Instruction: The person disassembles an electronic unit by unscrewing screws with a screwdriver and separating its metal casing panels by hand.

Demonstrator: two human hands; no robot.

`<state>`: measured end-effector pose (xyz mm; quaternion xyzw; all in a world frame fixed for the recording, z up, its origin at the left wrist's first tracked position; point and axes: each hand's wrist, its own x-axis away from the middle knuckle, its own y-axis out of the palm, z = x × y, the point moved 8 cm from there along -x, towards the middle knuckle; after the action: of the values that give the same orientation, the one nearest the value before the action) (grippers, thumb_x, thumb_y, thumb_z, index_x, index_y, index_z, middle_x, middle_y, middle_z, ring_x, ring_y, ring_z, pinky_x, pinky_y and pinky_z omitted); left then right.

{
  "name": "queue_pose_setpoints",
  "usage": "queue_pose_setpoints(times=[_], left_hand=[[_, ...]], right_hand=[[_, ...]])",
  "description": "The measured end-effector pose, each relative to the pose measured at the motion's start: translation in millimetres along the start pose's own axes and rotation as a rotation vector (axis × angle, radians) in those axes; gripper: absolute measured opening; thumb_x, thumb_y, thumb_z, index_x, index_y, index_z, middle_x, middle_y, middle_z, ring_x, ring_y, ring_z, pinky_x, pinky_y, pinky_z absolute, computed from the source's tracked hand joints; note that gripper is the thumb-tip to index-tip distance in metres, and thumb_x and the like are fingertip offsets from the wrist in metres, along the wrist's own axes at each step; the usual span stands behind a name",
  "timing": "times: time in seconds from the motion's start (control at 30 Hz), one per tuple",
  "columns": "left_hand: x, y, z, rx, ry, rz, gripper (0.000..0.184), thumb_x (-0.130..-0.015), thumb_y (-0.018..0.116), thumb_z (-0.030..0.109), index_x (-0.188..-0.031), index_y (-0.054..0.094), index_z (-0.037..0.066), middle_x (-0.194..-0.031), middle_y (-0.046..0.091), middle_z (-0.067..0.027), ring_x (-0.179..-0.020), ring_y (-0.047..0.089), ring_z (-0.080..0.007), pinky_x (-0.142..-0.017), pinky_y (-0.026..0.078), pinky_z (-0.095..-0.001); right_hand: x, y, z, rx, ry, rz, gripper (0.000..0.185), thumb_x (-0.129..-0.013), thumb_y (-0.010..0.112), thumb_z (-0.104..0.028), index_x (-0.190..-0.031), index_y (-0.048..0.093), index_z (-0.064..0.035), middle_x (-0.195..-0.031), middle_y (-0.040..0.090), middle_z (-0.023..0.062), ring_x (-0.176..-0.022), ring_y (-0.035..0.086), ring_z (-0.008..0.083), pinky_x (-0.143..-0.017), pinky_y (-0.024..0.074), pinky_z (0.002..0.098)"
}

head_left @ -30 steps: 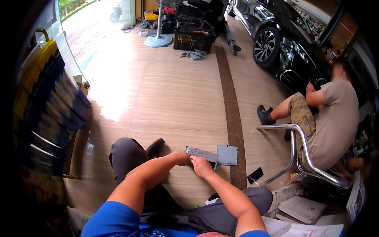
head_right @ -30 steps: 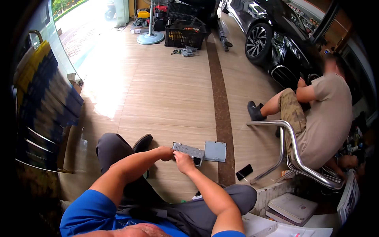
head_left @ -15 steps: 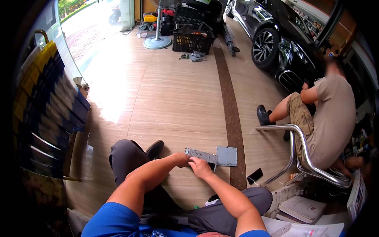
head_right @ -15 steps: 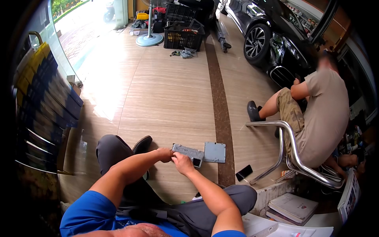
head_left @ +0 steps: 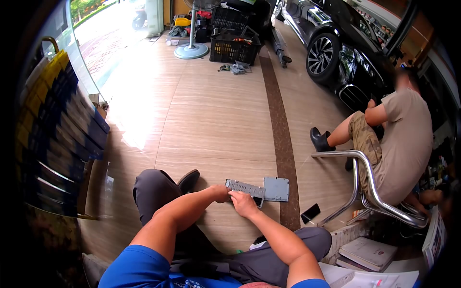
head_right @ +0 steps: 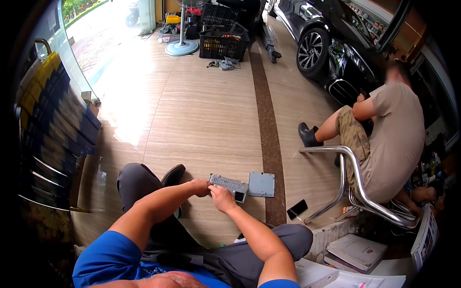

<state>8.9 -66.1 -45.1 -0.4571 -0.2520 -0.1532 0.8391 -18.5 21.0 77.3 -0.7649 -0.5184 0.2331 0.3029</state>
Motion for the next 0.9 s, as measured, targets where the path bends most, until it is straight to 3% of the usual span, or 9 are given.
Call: queue_pose_setpoints(times=[0.33,0.43,0.57,0.63,0.9], left_hand=[[11,-11,5,0.025,-0.032,0.008,0.042,-0.091,0.057,0.042,-0.117,0.065,0.01,-0.117,0.067,-0.0176,-0.11,0.064,-0.0357,-0.093,0.05,-0.0459],[8,-8,2,0.013,-0.028,0.014,0.044,-0.09,0.058,0.046,-0.115,0.065,0.01,-0.115,0.068,-0.018,-0.109,0.064,-0.0362,-0.092,0.051,-0.046],[7,-8,1,0.016,-0.05,0.059,0.047,-0.09,0.059,0.05,-0.113,0.066,0.01,-0.112,0.068,-0.019,-0.107,0.065,-0.0368,-0.089,0.052,-0.0468],[6,-5,5,-0.019,-0.017,-0.006,0.048,-0.09,0.059,0.051,-0.114,0.066,0.01,-0.112,0.068,-0.0188,-0.106,0.065,-0.0364,-0.088,0.053,-0.0466],[7,-6,5,-0.027,-0.032,0.051,0.034,-0.089,0.065,0.033,-0.112,0.065,0.007,-0.109,0.069,-0.0187,-0.104,0.066,-0.0356,-0.086,0.053,-0.0461]], right_hand=[[0,2,-4,-0.049,0.003,-0.018,0.021,-0.092,0.057,-0.017,-0.108,0.066,-0.0053,-0.099,0.067,0.0226,-0.094,0.064,0.0409,-0.082,0.0516,0.047],[0,5,1,-0.035,0.026,-0.053,0.023,-0.092,0.059,-0.017,-0.11,0.068,-0.0044,-0.103,0.068,0.0194,-0.096,0.065,0.039,-0.083,0.0526,0.0434],[-2,-3,-6,-0.063,0.02,0.014,0.022,-0.092,0.061,-0.02,-0.105,0.068,-0.0045,-0.096,0.07,0.0193,-0.091,0.067,0.0381,-0.08,0.0531,0.0434],[0,-6,5,-0.04,0.267,-0.002,0.021,-0.091,0.063,-0.022,-0.101,0.068,-0.0042,-0.093,0.07,0.0203,-0.088,0.067,0.0389,-0.078,0.0532,0.0444],[-1,-3,8,0.015,0.12,0.015,0.022,-0.091,0.06,-0.016,-0.109,0.067,-0.0055,-0.1,0.068,0.0228,-0.094,0.065,0.0406,-0.082,0.0524,0.046]])
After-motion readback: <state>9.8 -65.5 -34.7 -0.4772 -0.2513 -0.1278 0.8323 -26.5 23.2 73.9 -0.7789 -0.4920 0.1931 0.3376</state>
